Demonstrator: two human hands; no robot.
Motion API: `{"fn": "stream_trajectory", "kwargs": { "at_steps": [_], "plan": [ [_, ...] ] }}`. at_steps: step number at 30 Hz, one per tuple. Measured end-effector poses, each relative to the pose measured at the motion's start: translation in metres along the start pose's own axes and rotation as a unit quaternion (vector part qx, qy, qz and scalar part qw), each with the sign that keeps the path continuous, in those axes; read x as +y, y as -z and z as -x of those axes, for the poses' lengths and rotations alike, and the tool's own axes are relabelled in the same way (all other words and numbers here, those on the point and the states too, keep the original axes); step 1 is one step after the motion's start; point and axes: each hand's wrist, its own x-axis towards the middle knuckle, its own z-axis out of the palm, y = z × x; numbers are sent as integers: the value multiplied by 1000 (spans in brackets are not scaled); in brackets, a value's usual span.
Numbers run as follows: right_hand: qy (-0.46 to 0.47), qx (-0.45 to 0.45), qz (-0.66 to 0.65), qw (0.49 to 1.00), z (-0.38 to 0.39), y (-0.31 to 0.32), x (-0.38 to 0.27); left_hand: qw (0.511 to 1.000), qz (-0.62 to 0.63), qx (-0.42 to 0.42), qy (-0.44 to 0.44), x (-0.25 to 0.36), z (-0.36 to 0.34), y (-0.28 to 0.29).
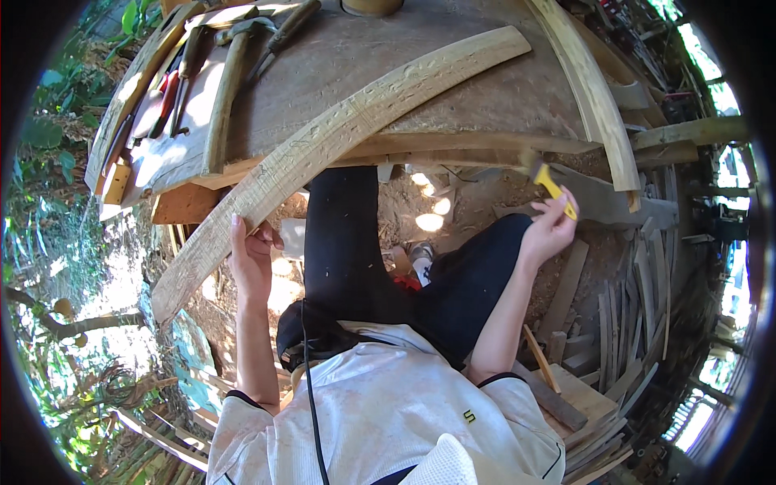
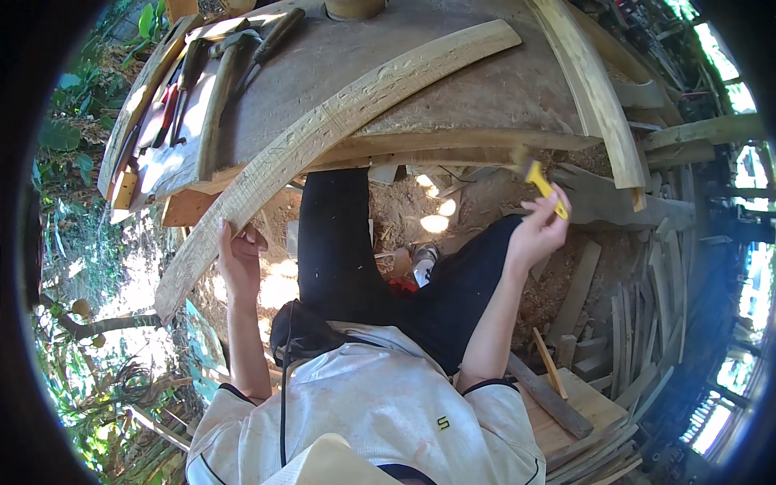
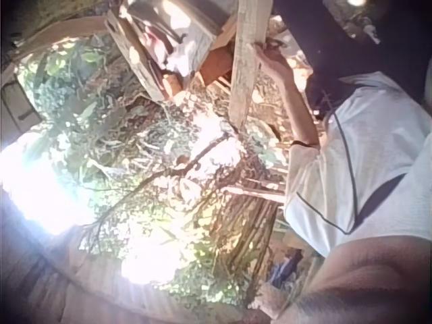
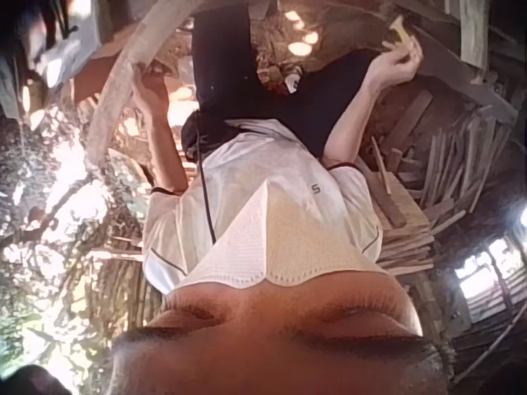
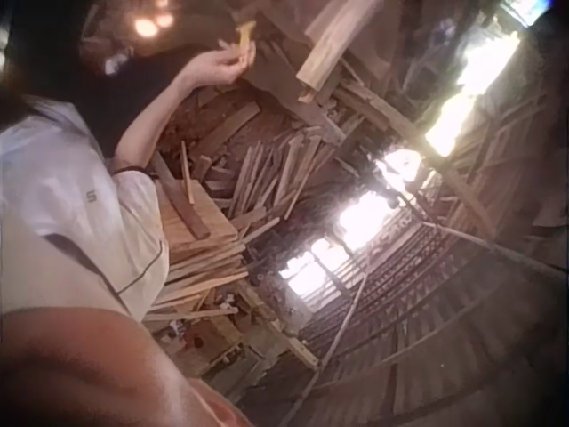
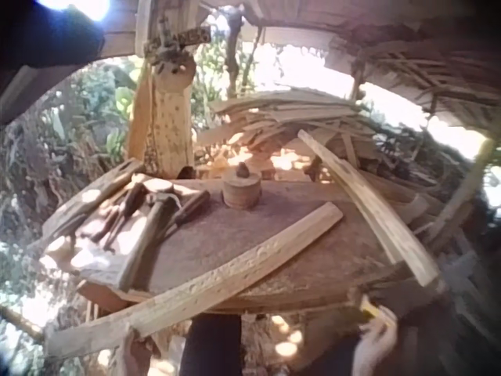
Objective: The person hammers a chisel into a wooden plank to carve a groove, then brushes away the resulting sawdust. They proceed to smooth the plank's surface by hand and with a sanding block, and finally handle a yellow plastic bag.
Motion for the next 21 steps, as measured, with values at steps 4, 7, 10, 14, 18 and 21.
{"fn": "stream_trajectory", "kwargs": {
  "at_steps": [4, 7, 10, 14, 18, 21],
  "plan": [
    [33, -19, -118, 992, 1, 0, -35, 1000, 16, 24, 6, -2, -2, 6],
    [122, -27, -216, 968, -19, -22, -86, 1000, 0, 12, -8, -1, -1, 19],
    [80, -159, -320, 930, -74, -75, -122, 1000, -13, -2, -21, 3, 3, 28],
    [96, -348, -130, 924, -159, -193, -114, 1000, -13, 7, -19, 4, 8, 34],
    [289, -94, 125, 944, -245, -239, -82, 999, 31, -7, 17, -5, 8, 31],
    [282, -203, 128, 929, -215, -282, -112, 1000, 21, 15, -1, 1, 11, 30]
  ]
}}
